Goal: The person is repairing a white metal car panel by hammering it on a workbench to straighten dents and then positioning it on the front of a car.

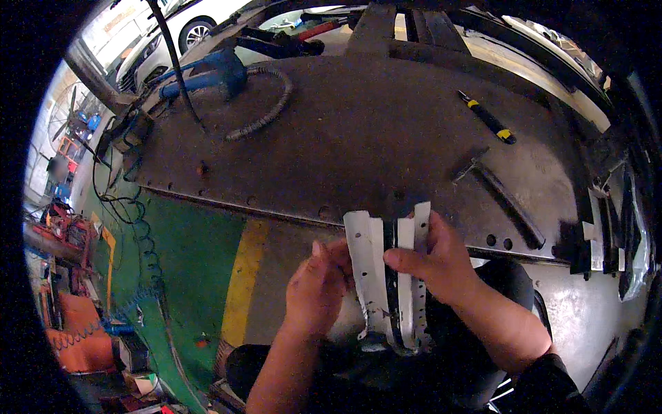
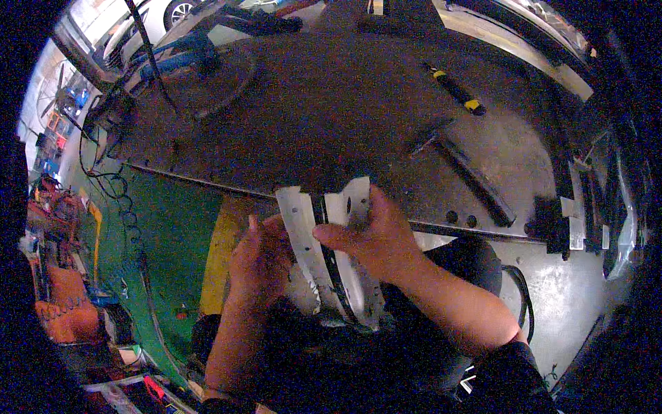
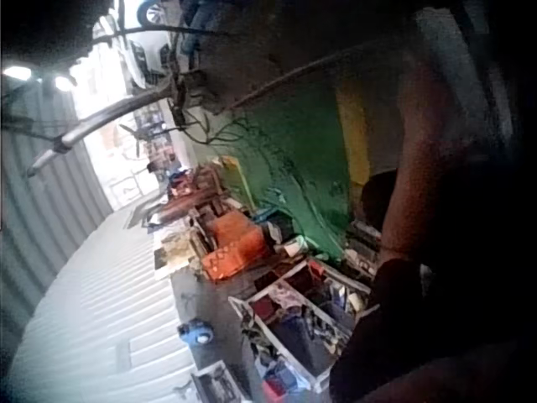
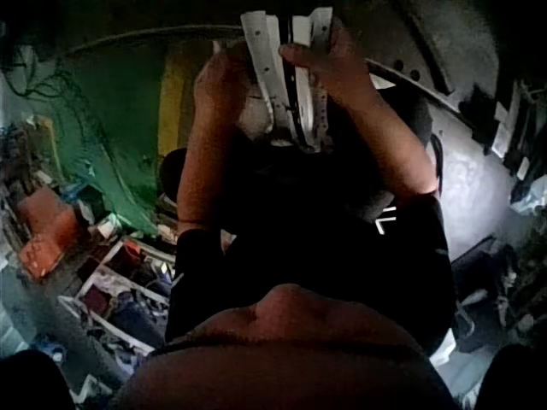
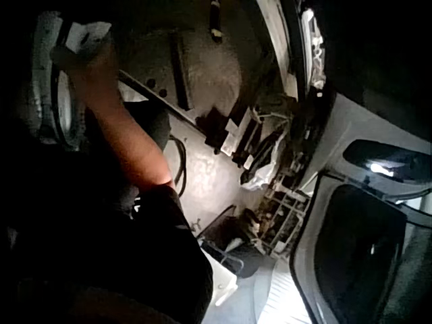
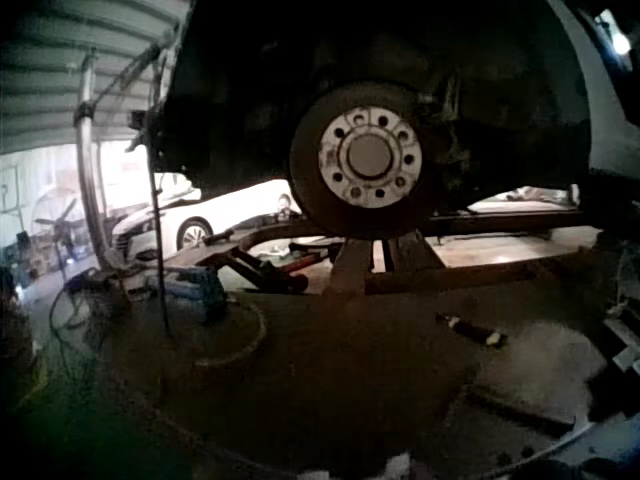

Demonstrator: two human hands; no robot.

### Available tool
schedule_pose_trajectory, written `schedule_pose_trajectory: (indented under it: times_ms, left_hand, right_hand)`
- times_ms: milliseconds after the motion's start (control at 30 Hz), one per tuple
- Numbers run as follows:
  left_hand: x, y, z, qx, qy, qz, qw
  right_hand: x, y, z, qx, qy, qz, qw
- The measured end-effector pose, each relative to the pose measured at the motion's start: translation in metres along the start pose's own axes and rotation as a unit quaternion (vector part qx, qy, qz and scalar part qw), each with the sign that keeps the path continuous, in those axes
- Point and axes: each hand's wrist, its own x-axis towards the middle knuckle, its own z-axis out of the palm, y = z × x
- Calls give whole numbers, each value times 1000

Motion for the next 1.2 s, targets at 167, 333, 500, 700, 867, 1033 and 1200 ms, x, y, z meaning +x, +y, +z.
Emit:
schedule_pose_trajectory:
  times_ms: [167,333,500,700,867,1033,1200]
  left_hand:
    - [-5,-1,-2,66,-2,-7,998]
    - [-5,0,3,97,16,-13,995]
    - [-2,-5,24,37,91,41,994]
    - [-4,-29,7,294,169,205,918]
    - [-5,-35,13,444,182,331,813]
    - [-7,-31,19,431,135,360,816]
    - [-25,5,12,494,-16,382,781]
  right_hand:
    - [0,5,-3,93,-1,24,995]
    - [0,0,1,125,-9,33,992]
    - [-7,-2,11,12,-22,34,999]
    - [-20,-7,21,-26,-33,-25,999]
    - [-15,39,12,-18,23,6,1000]
    - [-16,5,6,-28,-62,-75,995]
    - [-27,-20,-7,36,-200,-235,951]
